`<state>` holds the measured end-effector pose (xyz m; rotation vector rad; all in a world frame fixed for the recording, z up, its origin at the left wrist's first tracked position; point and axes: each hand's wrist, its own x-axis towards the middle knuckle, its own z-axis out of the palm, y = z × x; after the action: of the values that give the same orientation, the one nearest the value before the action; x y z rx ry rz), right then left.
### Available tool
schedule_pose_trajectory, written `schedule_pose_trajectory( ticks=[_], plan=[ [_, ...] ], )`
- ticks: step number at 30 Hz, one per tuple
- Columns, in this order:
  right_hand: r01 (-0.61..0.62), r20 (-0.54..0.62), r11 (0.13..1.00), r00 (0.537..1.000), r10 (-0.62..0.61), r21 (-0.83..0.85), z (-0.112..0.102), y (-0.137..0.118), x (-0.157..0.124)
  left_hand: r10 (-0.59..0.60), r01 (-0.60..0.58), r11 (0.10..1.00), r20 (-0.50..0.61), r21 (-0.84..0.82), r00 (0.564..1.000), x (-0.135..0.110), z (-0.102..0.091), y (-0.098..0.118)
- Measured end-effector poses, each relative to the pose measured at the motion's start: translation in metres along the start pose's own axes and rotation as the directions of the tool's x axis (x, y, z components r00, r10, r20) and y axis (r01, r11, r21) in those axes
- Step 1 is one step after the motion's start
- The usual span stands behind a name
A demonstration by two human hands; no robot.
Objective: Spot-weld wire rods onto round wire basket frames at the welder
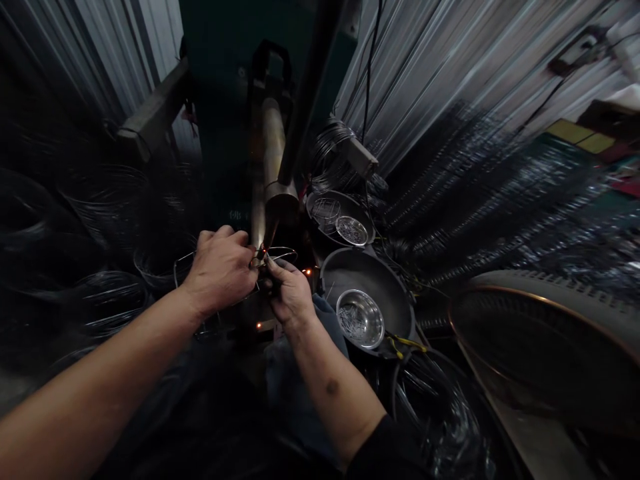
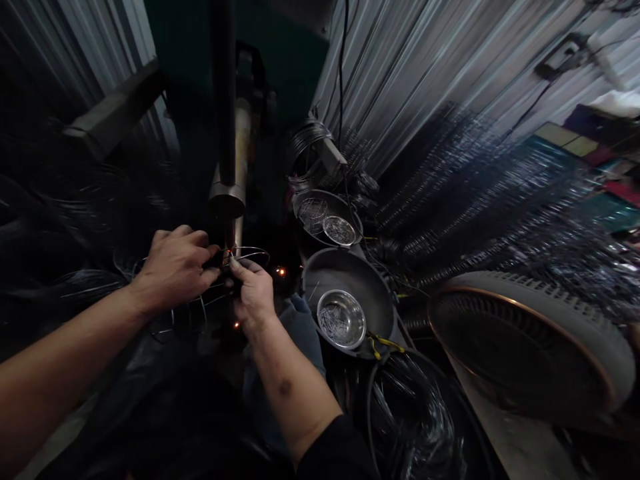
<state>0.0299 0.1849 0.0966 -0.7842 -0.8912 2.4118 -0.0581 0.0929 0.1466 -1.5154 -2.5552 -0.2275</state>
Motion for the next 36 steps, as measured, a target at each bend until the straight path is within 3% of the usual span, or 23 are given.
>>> schedule_pose_trajectory(
  ticks=[11,21,25,28,31,33,36],
  plan=[
    [-0.013,-0.006,0.947,1.000,0.012,-0.322,-0.017,0.047,-0.045,-0.052,0.051,0.999,0.020,0.001,0.998,0.012,-0.001,-0.009],
    [0.041,0.096,0.910,0.995,-0.001,-0.413,-0.026,0.060,-0.047,-0.074,0.076,0.996,0.029,-0.043,0.997,0.014,-0.002,-0.010],
    [0.083,0.144,0.839,0.990,-0.006,-0.538,-0.033,0.059,-0.060,-0.054,0.056,0.998,0.042,-0.032,0.998,-0.002,-0.006,0.000],
    [0.151,0.255,0.733,0.967,0.031,-0.663,-0.044,0.057,-0.080,-0.032,0.034,0.999,0.043,-0.036,0.999,-0.035,-0.012,-0.004],
    [0.233,0.329,0.643,0.944,0.031,-0.730,-0.059,0.057,-0.098,-0.160,0.160,0.987,-0.011,-0.029,0.987,-0.093,-0.014,-0.039],
    [0.219,0.330,0.612,0.941,0.072,-0.760,-0.070,0.058,-0.105,-0.304,0.303,0.953,-0.057,-0.028,0.951,-0.151,-0.011,-0.077],
    [0.156,0.288,0.586,0.947,0.140,-0.796,-0.089,0.066,-0.106,-0.529,0.530,0.848,-0.064,-0.008,0.846,-0.265,-0.004,-0.126]
  ],
)
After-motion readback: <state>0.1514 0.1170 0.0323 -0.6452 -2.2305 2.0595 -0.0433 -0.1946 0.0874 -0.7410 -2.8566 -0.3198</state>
